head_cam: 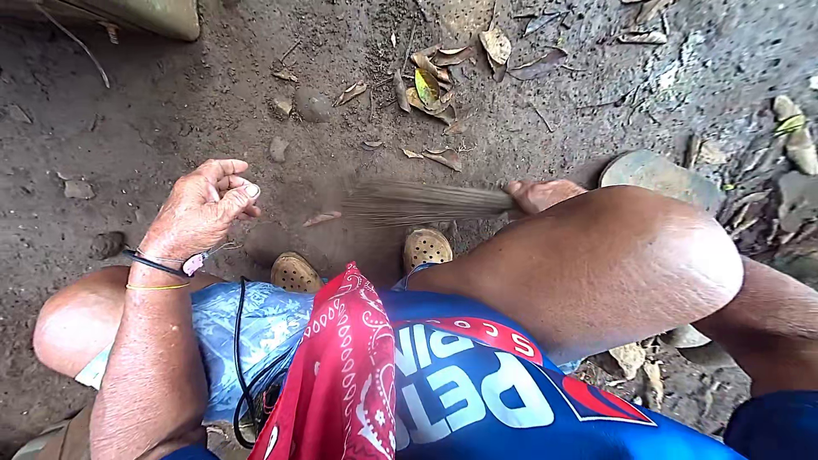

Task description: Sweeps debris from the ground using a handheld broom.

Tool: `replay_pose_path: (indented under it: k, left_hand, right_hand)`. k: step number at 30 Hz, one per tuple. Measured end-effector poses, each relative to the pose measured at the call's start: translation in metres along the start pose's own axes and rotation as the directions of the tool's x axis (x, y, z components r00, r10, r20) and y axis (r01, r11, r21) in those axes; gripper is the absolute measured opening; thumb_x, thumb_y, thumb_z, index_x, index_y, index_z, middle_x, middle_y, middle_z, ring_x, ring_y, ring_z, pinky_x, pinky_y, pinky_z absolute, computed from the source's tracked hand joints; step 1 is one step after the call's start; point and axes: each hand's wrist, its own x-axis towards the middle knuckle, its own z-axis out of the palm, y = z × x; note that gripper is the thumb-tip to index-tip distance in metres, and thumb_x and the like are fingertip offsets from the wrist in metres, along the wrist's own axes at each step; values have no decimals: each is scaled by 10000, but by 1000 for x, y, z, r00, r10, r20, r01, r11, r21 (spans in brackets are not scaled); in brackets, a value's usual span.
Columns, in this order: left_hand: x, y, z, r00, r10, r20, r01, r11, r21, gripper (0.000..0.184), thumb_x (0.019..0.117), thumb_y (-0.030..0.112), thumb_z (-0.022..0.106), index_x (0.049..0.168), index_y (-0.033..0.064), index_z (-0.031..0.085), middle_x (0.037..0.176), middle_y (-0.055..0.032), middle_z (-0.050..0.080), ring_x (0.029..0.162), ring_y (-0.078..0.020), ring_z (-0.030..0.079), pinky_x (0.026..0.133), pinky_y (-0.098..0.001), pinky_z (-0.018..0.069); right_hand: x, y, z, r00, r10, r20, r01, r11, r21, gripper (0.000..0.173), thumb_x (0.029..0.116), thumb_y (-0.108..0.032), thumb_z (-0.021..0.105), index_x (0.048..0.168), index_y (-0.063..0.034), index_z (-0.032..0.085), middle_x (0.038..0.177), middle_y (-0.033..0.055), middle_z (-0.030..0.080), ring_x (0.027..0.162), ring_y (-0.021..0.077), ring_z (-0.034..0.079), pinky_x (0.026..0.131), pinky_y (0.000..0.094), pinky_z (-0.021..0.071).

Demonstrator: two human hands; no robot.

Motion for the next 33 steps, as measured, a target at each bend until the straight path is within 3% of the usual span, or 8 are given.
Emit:
replay_pose_path:
  k: [2, 7, 10, 16, 23, 27, 29, 33]
  left_hand:
    - [0, -3, -3, 1000, -9, -2, 9, 1000, 11, 452, 1006, 184, 583, 1405, -1, 481, 1085, -102, 658, 832, -122, 715, 784, -318, 630]
    - [-6, -12, -5, 1000, -21, -11, 21, 998, 53, 424, 1034, 173, 576, 1418, 19, 483, 1120, -129, 657, 848, -145, 714, 806, -347, 616]
    - [-5, -12, -4, 1000, 4, 2, -4, 998, 63, 439, 1026, 191, 588, 1417, 22, 482, 1118, -123, 655, 854, -154, 713, 811, -368, 619]
    - [5, -6, -3, 1000, -13, 16, 11, 995, 99, 443, 1003, 172, 599, 1401, 8, 497, 1087, -113, 656, 858, -157, 711, 814, -371, 625]
    - [2, -13, -5, 999, -37, 14, 36, 995, 96, 415, 1032, 160, 601, 1409, 22, 495, 1112, -145, 669, 857, -210, 718, 819, -430, 612]
    - [5, -7, -3, 999, -41, 7, 40, 993, 113, 420, 1033, 177, 606, 1409, 28, 496, 1108, -136, 676, 862, -205, 720, 817, -419, 616]
    - [6, -4, 0, 999, -47, 9, 45, 992, 122, 416, 1036, 166, 599, 1410, 20, 492, 1099, -139, 670, 854, -203, 715, 815, -415, 612]
    - [2, -2, 2, 997, -70, 10, 68, 988, 137, 414, 1040, 150, 595, 1414, 10, 487, 1109, -151, 672, 857, -214, 718, 821, -416, 613]
  right_hand:
    - [1, 43, -2, 987, 99, -129, -93, 995, 46, 469, 976, -325, 708, 1332, -48, 582, 1169, 303, 668, 1070, 536, 650, 861, 725, 501]
    - [-46, 141, -32, 891, 328, -313, -300, 944, 134, 513, 1004, -333, 654, 1238, 98, 502, 1017, 449, 605, 952, 683, 599, 722, 828, 424]
    - [-76, 128, -42, 881, 288, -376, -271, 957, 100, 510, 1001, -290, 615, 1211, 151, 470, 996, 469, 584, 912, 698, 597, 696, 814, 422]
    - [-61, 104, -20, 900, 400, -174, -375, 913, 158, 496, 1035, -318, 609, 1253, 111, 489, 1047, 442, 606, 997, 654, 611, 780, 788, 448]
    - [-88, 70, 4, 922, 179, -345, -137, 980, 142, 290, 958, -75, 651, 1161, 94, 532, 912, 353, 623, 835, 572, 655, 669, 697, 489]
    - [-39, 29, 7, 964, 11, -267, 40, 982, 186, 284, 1002, -172, 651, 1251, -39, 629, 1023, 270, 696, 972, 487, 684, 834, 667, 516]
    - [-15, -16, -16, 976, -155, -150, 169, 982, 89, 416, 968, -315, 724, 1228, -10, 616, 1062, 276, 695, 999, 502, 683, 847, 682, 521]
    - [46, -67, -34, 904, -428, 18, 428, 901, -65, 431, 1017, -434, 606, 1185, -37, 577, 1022, 192, 667, 945, 404, 687, 797, 596, 538]
